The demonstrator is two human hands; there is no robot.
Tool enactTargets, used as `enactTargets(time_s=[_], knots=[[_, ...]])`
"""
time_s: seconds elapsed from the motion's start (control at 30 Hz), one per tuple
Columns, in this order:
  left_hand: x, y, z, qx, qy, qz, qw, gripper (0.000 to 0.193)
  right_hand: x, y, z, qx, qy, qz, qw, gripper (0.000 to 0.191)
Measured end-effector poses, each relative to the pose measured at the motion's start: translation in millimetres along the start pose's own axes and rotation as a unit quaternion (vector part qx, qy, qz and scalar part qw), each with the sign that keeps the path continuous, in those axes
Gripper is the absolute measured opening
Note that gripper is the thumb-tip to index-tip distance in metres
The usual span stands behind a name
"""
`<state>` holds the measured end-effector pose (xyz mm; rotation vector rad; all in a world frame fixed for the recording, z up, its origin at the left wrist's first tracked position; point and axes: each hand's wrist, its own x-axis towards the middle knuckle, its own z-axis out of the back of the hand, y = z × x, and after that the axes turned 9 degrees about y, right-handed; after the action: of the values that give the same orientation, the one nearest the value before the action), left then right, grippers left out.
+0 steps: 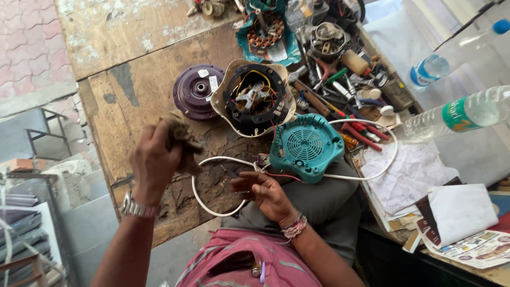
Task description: The person repairs a small electric fan by stripping and twisting wires, connecting them to the motor, and testing the assembly with a multimeter. They wipe the fan housing with a cloth and adjust the wiring multiple times.
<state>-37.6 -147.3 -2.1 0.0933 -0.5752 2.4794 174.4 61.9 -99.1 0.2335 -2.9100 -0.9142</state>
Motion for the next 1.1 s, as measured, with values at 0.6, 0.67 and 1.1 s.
enactTargets(time_s=[0.6, 0.67, 1.1], knots=[[17.6, -92.1, 11.7, -0.097, -0.126, -0.388, 0.908, 0.085, -3.4, -12.2, 8.5, -0.049, -0.043, -0.049, 0.997, 0.04], [19.8, -102.5, 18.6, -0.107, -0.122, -0.401, 0.902, 0.08, -3.7, -12.2, 8.8, -0.049, -0.037, -0.046, 0.997, 0.039], [53.5, -73.0, 42.8, -0.045, -0.123, -0.264, 0.956, 0.061, -1.2, -11.5, 10.3, -0.048, -0.05, -0.065, 0.995, 0.039]])
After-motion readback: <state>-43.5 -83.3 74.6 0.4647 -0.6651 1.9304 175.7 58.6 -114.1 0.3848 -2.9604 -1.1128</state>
